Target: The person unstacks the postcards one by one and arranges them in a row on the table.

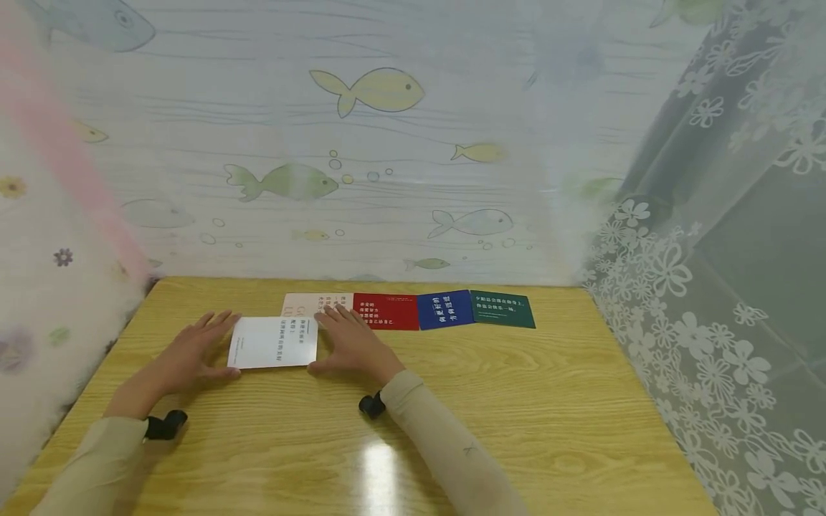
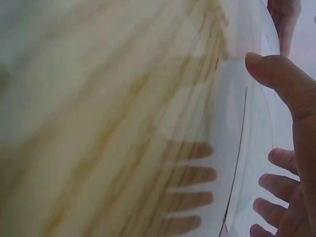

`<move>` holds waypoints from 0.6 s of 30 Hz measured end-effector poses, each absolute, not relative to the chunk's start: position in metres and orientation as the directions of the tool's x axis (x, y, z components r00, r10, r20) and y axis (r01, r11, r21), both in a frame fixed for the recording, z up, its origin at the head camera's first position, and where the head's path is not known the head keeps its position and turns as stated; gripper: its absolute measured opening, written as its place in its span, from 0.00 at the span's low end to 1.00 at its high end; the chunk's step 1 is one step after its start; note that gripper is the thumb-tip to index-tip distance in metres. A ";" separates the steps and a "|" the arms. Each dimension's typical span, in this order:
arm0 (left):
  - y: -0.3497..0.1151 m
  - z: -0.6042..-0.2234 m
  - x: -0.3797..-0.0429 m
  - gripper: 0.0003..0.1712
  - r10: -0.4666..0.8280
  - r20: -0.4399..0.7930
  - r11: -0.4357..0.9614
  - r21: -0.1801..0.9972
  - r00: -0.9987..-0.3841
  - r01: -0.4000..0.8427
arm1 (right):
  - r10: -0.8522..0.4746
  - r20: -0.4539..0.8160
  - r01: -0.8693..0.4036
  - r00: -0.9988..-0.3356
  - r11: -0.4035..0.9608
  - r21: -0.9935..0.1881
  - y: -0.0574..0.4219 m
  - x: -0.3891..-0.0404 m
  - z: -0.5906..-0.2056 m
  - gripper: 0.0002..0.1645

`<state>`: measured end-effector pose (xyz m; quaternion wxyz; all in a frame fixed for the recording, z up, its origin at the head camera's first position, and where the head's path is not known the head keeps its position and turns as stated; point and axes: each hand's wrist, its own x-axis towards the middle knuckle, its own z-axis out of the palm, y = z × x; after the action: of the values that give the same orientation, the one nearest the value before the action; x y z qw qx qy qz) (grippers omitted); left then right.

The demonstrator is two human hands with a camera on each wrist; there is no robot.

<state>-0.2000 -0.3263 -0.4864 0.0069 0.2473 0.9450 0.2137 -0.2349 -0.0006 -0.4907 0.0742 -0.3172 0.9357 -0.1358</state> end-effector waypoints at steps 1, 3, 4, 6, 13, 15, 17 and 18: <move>-0.328 -0.487 -0.202 0.61 0.471 0.089 0.788 0.405 -0.878 0.464 | -0.617 -0.051 -0.576 -0.785 0.757 -0.308 -0.002 -0.237 -0.491 0.60; -0.331 -0.489 -0.205 0.61 0.472 0.088 0.796 0.385 -0.877 0.467 | -0.625 -0.041 -0.584 -0.780 0.749 -0.312 -0.004 -0.240 -0.492 0.60; -0.332 -0.489 -0.206 0.61 0.471 0.084 0.801 0.378 -0.878 0.465 | -0.627 -0.037 -0.586 -0.778 0.747 -0.314 -0.006 -0.242 -0.492 0.60; -0.334 -0.489 -0.209 0.61 0.461 0.065 0.814 0.367 -0.885 0.451 | -0.625 -0.037 -0.584 -0.780 0.747 -0.316 -0.008 -0.246 -0.493 0.61; -0.340 -0.486 -0.217 0.61 0.428 0.013 0.844 0.353 -0.904 0.405 | -0.610 -0.069 -0.555 -0.789 0.757 -0.345 -0.015 -0.256 -0.493 0.60; -0.342 -0.487 -0.220 0.61 0.433 0.012 0.847 0.336 -0.901 0.411 | -0.611 -0.073 -0.560 -0.788 0.761 -0.329 -0.017 -0.260 -0.494 0.59; -0.343 -0.488 -0.224 0.61 0.437 0.007 0.849 0.329 -0.899 0.415 | -0.612 -0.081 -0.559 -0.786 0.761 -0.329 -0.018 -0.263 -0.494 0.59; -0.343 -0.488 -0.225 0.61 0.439 0.003 0.849 0.325 -0.899 0.416 | -0.614 -0.083 -0.560 -0.785 0.761 -0.328 -0.019 -0.265 -0.494 0.59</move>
<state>-0.2249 -0.3431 -0.4875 0.0357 0.2223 0.9609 0.1611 -0.2647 -0.0187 -0.4940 0.0932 -0.3145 0.9336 -0.1442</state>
